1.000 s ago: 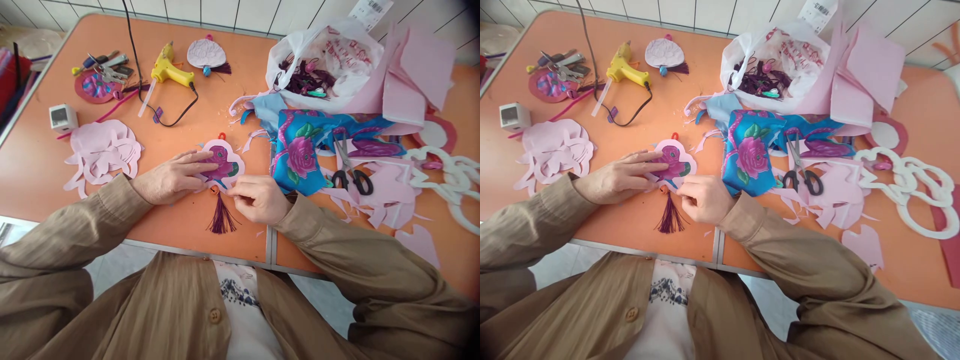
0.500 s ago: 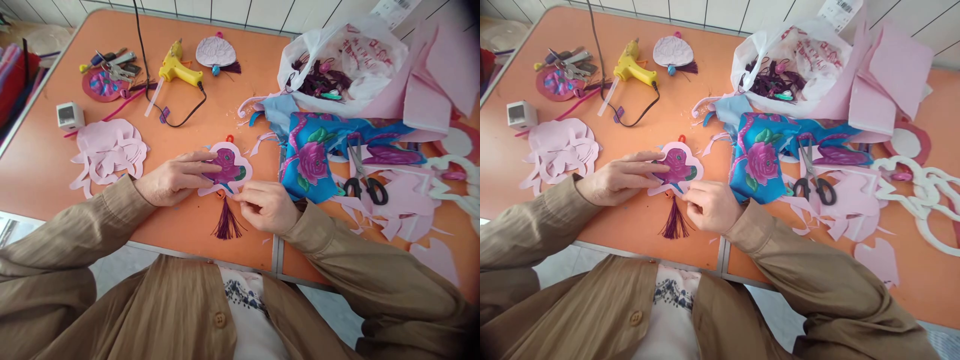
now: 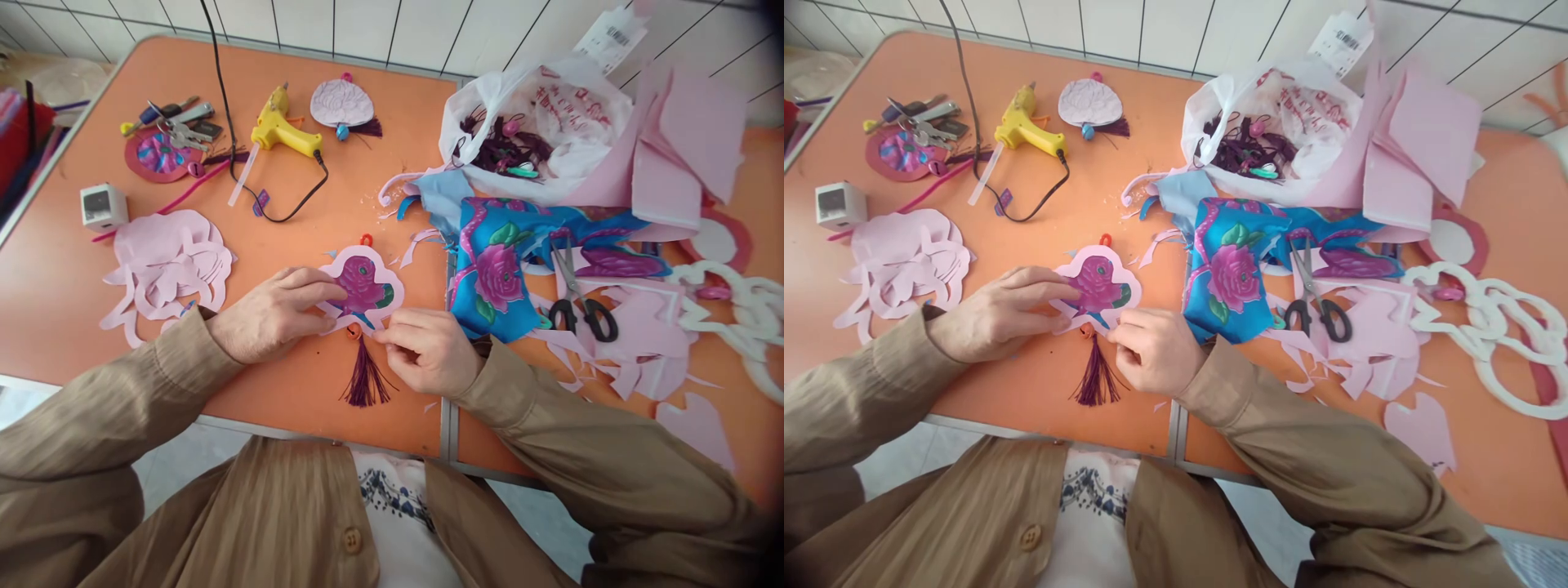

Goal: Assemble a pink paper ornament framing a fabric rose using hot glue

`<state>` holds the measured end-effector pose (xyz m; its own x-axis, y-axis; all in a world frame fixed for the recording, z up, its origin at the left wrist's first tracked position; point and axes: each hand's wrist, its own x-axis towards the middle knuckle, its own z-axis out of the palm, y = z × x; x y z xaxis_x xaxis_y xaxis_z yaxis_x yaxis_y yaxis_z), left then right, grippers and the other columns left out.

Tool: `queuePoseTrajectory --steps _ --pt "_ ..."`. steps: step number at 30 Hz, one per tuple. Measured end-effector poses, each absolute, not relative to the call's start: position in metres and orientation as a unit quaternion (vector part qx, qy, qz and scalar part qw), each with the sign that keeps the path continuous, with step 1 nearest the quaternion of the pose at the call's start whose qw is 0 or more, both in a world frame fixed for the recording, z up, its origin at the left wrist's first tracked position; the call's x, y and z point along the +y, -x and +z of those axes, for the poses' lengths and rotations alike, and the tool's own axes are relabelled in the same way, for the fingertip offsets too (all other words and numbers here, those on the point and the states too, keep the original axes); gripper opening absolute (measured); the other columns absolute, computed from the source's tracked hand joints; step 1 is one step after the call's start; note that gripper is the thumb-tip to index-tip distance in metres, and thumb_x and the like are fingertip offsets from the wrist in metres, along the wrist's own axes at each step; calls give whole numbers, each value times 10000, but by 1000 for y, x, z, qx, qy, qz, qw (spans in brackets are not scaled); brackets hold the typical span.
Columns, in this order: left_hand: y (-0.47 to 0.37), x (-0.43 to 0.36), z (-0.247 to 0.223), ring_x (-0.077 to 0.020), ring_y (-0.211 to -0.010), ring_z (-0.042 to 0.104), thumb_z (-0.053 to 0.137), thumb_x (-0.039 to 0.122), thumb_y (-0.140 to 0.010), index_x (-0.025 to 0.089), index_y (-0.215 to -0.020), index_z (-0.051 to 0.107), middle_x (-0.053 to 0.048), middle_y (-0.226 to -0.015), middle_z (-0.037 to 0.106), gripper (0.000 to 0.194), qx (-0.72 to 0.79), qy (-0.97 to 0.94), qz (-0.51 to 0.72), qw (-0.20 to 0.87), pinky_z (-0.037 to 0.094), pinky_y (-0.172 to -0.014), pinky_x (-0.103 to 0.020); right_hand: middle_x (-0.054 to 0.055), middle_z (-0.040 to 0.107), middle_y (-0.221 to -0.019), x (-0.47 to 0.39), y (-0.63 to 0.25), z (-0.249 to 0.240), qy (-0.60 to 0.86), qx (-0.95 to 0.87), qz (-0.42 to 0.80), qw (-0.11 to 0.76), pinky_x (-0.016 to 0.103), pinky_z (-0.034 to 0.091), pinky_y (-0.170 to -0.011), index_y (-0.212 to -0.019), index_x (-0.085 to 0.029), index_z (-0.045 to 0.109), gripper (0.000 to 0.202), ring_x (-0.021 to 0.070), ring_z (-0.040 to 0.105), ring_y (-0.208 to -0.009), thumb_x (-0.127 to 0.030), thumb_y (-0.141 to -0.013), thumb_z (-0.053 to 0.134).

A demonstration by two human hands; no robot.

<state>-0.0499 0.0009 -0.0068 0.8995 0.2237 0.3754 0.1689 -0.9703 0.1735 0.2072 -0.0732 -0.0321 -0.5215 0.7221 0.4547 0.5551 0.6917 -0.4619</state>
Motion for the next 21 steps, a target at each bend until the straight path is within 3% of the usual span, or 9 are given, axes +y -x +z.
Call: queuePoseTrajectory --steps 3,6,13,18,21 --pt "47 -3 -2 -220 -936 640 429 168 -1013 149 -909 683 -100 -1014 735 275 102 -974 194 47 537 -786 -334 -3 545 -610 -73 -206 -31 368 -864 120 323 242 409 -526 -739 -162 677 239 109 476 -543 -23 -749 483" --pt "45 -4 -1 -193 -851 619 374 153 -1027 132 -900 672 -92 -947 727 325 87 -976 188 64 523 -742 -305 -1 545 -612 -73 -205 -30 366 -864 115 325 246 403 -523 -737 -158 680 240 110 476 -541 -23 -750 482" --pt "45 -2 -1 -179 -851 616 353 124 -1019 157 -893 650 -91 -946 714 325 89 -977 180 75 511 -743 -298 -1 558 -610 -73 -206 -32 370 -861 129 323 253 403 -519 -728 -168 676 242 109 479 -535 -27 -735 480" --pt "45 -2 1 -200 -862 610 372 106 -1004 142 -928 648 -108 -958 712 289 80 -977 179 83 517 -746 -318 -7 627 -651 -70 -212 -25 410 -788 220 403 212 384 -452 -772 -174 686 223 73 499 -495 -34 -760 513" --pt "45 -1 2 -197 -878 615 373 105 -1003 151 -936 651 -103 -973 712 290 79 -977 178 82 518 -759 -318 -14 622 -643 -68 -214 -23 443 -765 207 418 210 386 -441 -788 -183 700 214 68 485 -483 -50 -782 533"
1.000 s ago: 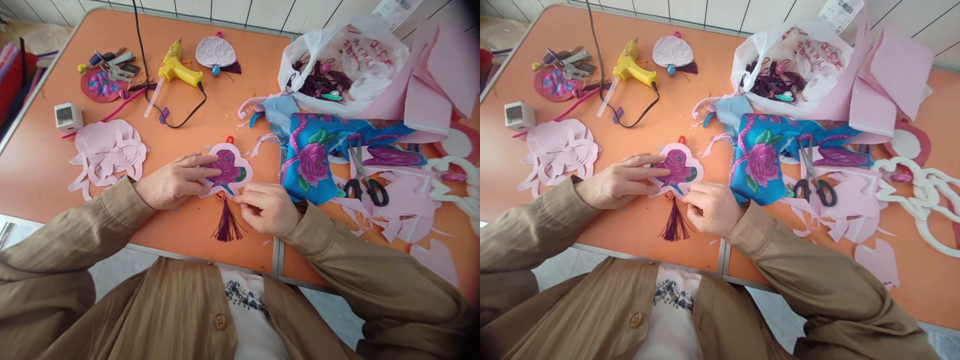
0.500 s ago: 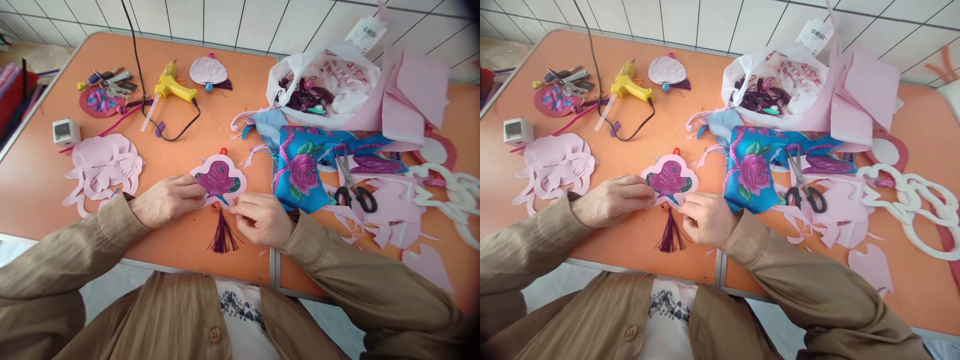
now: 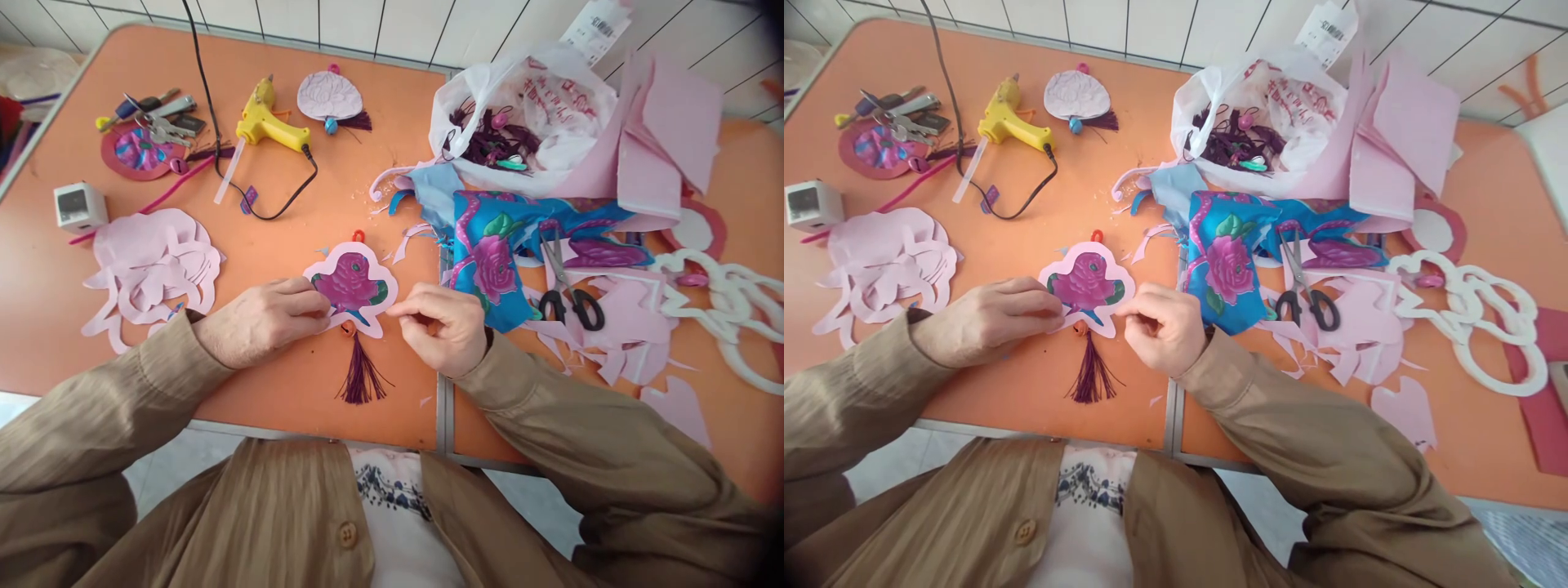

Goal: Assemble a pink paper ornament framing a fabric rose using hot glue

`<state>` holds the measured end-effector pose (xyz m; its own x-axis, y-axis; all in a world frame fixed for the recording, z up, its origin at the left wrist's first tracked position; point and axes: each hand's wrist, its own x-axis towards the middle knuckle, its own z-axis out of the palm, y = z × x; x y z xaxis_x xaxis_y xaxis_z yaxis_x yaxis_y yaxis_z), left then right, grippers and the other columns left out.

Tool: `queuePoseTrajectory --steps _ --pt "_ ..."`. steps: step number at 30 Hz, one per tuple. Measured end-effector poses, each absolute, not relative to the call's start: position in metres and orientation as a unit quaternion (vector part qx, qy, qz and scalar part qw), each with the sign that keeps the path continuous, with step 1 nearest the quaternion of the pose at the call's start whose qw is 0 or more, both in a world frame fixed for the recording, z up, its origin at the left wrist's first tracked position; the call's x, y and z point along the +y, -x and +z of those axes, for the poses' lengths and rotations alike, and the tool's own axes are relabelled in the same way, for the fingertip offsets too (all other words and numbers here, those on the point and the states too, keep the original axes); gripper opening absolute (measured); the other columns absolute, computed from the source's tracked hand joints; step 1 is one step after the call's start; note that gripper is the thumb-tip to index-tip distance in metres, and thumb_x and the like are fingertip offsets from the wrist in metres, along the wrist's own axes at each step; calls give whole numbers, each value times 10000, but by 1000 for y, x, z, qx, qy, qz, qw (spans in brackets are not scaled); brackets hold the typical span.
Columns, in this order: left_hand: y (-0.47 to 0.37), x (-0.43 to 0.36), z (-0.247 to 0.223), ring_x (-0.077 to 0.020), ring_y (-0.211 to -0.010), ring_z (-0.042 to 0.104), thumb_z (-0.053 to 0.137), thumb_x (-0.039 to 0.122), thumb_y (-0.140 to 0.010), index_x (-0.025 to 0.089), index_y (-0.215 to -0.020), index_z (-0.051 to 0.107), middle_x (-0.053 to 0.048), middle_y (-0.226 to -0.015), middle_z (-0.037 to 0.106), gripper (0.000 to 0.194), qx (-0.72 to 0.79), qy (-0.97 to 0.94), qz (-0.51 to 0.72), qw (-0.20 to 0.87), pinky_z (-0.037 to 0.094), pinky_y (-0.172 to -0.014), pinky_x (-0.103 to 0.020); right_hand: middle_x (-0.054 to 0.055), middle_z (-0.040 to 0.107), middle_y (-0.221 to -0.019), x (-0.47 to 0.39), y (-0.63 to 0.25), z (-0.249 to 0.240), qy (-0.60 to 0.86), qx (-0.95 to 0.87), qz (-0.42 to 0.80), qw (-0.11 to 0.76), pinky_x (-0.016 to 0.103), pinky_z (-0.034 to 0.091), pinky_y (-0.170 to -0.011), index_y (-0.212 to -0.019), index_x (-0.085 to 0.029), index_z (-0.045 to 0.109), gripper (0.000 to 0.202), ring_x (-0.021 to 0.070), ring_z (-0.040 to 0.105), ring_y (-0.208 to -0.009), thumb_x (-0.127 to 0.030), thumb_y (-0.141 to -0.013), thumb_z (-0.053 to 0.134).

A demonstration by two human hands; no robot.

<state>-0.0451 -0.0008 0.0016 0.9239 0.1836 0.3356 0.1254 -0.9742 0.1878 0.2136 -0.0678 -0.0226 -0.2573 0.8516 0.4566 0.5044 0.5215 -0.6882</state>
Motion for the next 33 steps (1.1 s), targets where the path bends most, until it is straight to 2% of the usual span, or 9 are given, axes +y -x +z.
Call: queuePoseTrajectory --steps 5,9,13,17,21,25,28,33 --pt "46 0 1 -191 -886 627 370 137 -1015 169 -931 663 -90 -975 709 306 79 -979 170 75 522 -772 -312 39 705 -767 -70 -211 -30 408 -815 161 378 239 510 -558 -928 -173 740 264 120 622 -641 -57 -837 520" --pt "45 -1 2 -204 -875 625 366 116 -1005 151 -913 663 -102 -964 712 313 79 -978 176 74 528 -756 -322 68 721 -826 -72 -211 -34 397 -854 124 313 284 547 -637 -887 -171 745 268 166 665 -732 -44 -816 520" --pt "45 -1 2 -196 -871 639 379 98 -990 168 -923 661 -101 -953 721 298 80 -976 179 91 534 -749 -318 68 704 -796 -72 -211 -35 395 -864 109 292 303 517 -598 -851 -165 740 261 174 631 -682 -45 -799 514" --pt "50 4 -1 -184 -905 662 366 71 -968 182 -877 659 -104 -980 745 326 89 -963 200 156 557 -778 -309 57 696 -763 -72 -211 -35 393 -866 97 294 297 495 -572 -874 -161 737 268 166 611 -643 -42 -777 517" --pt "55 10 -7 -176 -903 677 373 73 -960 195 -943 671 -99 -977 763 323 109 -940 246 209 573 -784 -305 59 716 -788 -72 -211 -35 388 -867 89 301 290 513 -590 -871 -170 728 278 164 629 -660 -30 -759 516" --pt "58 11 -10 -169 -872 676 391 65 -946 196 -944 680 -88 -948 765 318 131 -928 286 198 574 -757 -294 55 723 -776 -72 -210 -32 379 -866 74 317 278 511 -569 -844 -168 715 268 160 634 -648 -21 -745 513" --pt "56 10 -8 -179 -922 676 394 61 -945 193 -949 684 -84 -962 768 318 131 -927 301 179 580 -804 -312 55 721 -756 -71 -209 -31 377 -867 68 319 277 511 -553 -824 -160 710 254 158 627 -624 -21 -742 513" --pt "52 7 -9 -209 -981 660 421 124 -979 165 -894 678 -127 -1034 761 274 102 -939 284 165 580 -833 -333 61 714 -741 -71 -209 -32 377 -870 66 312 280 514 -554 -819 -146 715 247 162 629 -618 -23 -737 518"
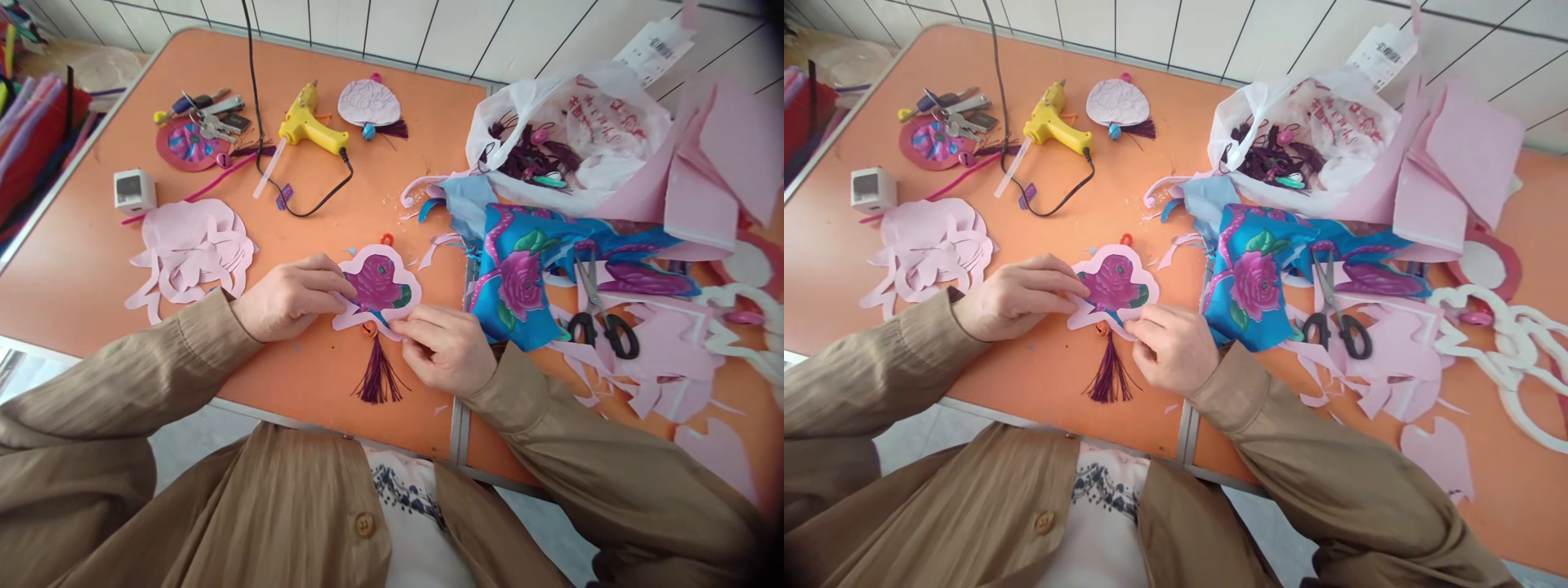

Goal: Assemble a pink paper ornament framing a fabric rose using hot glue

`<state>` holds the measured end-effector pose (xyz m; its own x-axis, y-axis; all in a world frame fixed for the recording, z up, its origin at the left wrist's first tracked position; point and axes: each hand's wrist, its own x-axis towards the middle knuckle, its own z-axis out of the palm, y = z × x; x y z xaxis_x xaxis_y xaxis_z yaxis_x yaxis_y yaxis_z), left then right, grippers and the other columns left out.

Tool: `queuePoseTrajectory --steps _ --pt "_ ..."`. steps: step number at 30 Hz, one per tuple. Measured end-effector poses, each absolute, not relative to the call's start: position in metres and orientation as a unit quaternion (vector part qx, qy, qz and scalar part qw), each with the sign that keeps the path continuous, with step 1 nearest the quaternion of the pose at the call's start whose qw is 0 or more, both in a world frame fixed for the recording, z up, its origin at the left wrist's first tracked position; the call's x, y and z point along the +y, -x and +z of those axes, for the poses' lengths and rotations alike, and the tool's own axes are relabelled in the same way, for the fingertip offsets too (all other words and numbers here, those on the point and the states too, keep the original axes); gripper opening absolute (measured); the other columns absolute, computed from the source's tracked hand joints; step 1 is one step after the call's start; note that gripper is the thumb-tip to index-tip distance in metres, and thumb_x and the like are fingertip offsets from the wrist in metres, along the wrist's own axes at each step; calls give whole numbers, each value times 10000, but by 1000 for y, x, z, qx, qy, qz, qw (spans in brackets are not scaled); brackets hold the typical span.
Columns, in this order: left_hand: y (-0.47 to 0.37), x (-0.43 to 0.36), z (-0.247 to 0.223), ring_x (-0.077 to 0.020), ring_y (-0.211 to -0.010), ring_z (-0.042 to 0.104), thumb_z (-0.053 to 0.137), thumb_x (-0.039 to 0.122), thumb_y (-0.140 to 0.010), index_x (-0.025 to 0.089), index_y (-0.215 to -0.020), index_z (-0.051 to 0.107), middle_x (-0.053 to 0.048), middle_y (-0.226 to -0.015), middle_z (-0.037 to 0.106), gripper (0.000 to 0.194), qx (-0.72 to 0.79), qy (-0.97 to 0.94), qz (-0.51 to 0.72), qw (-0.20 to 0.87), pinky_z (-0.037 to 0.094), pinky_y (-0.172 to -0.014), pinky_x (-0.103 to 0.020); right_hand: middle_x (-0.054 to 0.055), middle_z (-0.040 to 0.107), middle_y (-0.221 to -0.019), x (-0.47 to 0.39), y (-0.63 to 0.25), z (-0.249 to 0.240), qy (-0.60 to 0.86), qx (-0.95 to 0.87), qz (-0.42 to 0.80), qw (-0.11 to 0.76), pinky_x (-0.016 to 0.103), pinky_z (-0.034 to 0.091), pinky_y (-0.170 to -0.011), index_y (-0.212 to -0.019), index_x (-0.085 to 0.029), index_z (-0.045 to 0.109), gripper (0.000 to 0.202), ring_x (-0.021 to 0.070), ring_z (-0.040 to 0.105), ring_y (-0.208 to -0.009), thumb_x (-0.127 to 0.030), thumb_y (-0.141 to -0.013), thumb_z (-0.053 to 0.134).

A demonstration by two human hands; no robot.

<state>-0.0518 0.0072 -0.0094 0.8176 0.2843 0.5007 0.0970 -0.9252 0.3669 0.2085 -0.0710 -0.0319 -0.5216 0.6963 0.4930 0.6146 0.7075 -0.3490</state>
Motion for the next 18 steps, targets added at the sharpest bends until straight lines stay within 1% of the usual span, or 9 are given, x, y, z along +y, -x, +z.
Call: queuePoseTrajectory --steps 4,10,15,18 --pt "49 7 -14 -209 -975 661 382 149 -1002 163 -856 690 -131 -1052 750 341 102 -951 254 146 573 -824 -329 45 712 -731 -71 -208 -32 380 -869 53 312 273 512 -559 -816 -163 711 251 154 622 -607 -28 -737 514" --pt "50 6 -16 -216 -992 664 372 149 -1008 154 -944 707 -140 -1033 751 341 94 -951 264 134 578 -824 -342 40 713 -739 -71 -208 -33 384 -867 49 314 268 515 -561 -823 -163 707 252 152 628 -610 -25 -735 515" --pt "51 5 -15 -211 -1006 676 386 138 -997 168 -864 713 -128 -1064 749 355 89 -962 231 116 577 -841 -334 40 705 -725 -72 -209 -33 383 -869 47 309 272 511 -547 -818 -158 708 257 154 623 -600 -20 -737 507" --pt "51 4 -11 -221 -1002 691 388 135 -1002 152 -863 713 -132 -1074 749 354 66 -973 208 67 584 -832 -332 40 703 -725 -72 -209 -34 386 -870 49 303 273 509 -546 -819 -160 710 257 154 622 -601 -23 -738 508"
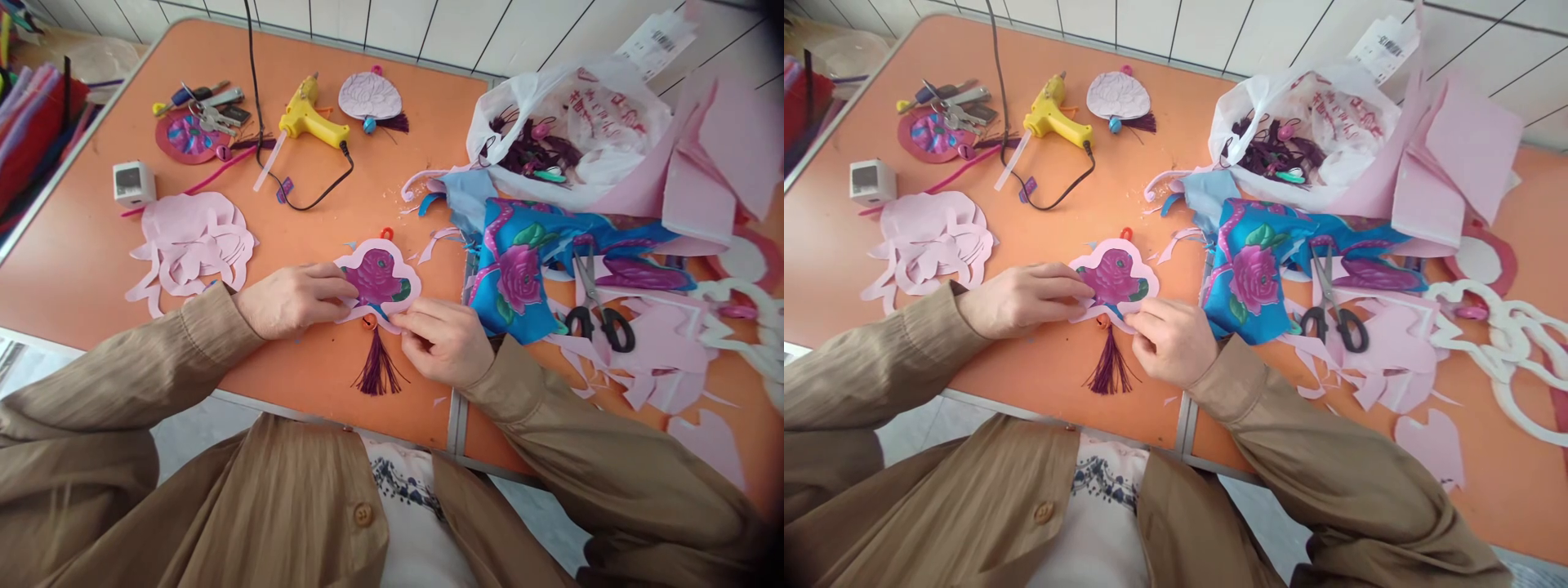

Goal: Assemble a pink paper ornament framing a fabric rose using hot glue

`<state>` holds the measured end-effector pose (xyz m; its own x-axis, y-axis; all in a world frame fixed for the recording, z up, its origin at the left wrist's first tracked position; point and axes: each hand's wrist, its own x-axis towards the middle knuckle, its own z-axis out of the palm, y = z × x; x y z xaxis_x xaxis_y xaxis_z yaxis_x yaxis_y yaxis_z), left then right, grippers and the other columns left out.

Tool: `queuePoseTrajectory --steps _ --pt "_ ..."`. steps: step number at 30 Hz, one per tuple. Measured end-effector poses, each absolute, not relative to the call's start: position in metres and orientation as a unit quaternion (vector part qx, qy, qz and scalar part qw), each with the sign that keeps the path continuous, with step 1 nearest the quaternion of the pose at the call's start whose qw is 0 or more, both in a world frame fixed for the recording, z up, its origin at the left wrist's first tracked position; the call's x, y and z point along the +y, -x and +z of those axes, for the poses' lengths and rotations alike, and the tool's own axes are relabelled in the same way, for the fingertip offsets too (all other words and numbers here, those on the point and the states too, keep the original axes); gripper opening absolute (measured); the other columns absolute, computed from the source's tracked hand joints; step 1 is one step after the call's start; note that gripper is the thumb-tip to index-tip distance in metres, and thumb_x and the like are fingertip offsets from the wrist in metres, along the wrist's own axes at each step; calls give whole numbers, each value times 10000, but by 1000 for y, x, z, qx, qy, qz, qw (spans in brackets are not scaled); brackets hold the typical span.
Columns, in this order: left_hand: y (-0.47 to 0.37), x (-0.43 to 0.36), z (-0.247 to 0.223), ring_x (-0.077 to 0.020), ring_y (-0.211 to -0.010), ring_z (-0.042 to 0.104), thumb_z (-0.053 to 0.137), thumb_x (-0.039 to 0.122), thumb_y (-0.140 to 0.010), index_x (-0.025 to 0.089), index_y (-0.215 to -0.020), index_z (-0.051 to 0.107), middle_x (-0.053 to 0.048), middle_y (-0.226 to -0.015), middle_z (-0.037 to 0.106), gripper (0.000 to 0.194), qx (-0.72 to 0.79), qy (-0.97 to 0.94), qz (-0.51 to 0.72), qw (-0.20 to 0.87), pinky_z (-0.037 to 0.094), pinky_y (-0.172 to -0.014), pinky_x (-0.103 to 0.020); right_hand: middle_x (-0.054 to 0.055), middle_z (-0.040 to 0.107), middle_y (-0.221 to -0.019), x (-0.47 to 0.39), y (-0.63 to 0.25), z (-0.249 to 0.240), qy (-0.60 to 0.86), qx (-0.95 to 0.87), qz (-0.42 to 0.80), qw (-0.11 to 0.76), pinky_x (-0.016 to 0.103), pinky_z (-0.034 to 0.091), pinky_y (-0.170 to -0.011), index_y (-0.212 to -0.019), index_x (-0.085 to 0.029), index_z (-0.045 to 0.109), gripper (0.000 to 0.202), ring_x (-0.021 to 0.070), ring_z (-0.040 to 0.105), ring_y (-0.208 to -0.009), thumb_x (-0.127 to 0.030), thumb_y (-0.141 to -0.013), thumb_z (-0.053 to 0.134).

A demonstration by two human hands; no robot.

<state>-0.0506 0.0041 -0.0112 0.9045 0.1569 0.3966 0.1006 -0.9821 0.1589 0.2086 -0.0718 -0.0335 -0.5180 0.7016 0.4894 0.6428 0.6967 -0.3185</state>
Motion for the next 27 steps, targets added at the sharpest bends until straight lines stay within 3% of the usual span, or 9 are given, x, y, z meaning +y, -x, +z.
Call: queuePoseTrajectory --steps 8,12,20,27 --pt "55 0 -21 -241 -1311 564 465 187 -1017 179 -1064 721 -87 -1324 674 261 77 -981 175 24 516 -1069 -407 48 740 -797 -71 -207 -33 384 -869 68 306 278 536 -600 -804 -178 699 242 159 656 -652 -32 -763 510" --pt "57 2 -31 -269 -1400 471 486 201 -1003 172 -893 745 -117 -1420 599 284 96 -976 188 52 491 -1094 -438 55 734 -787 -69 -205 -33 390 -859 105 315 269 535 -583 -829 -164 706 244 158 666 -651 -30 -777 509" --pt "52 4 -26 -266 -1351 530 495 156 -981 158 -861 727 -128 -1323 671 261 75 -965 230 101 493 -1098 -416 14 652 -694 -63 -211 14 414 -815 211 347 212 462 -479 -900 -166 721 202 90 572 -533 -101 -887 530" --pt "47 3 -13 -236 -1273 603 504 113 -966 155 -812 709 -129 -1218 727 259 59 -964 232 117 486 -1116 -359 35 693 -802 -3 -204 80 391 -871 90 283 285 502 -583 -969 -222 740 211 133 609 -607 -147 -886 562"
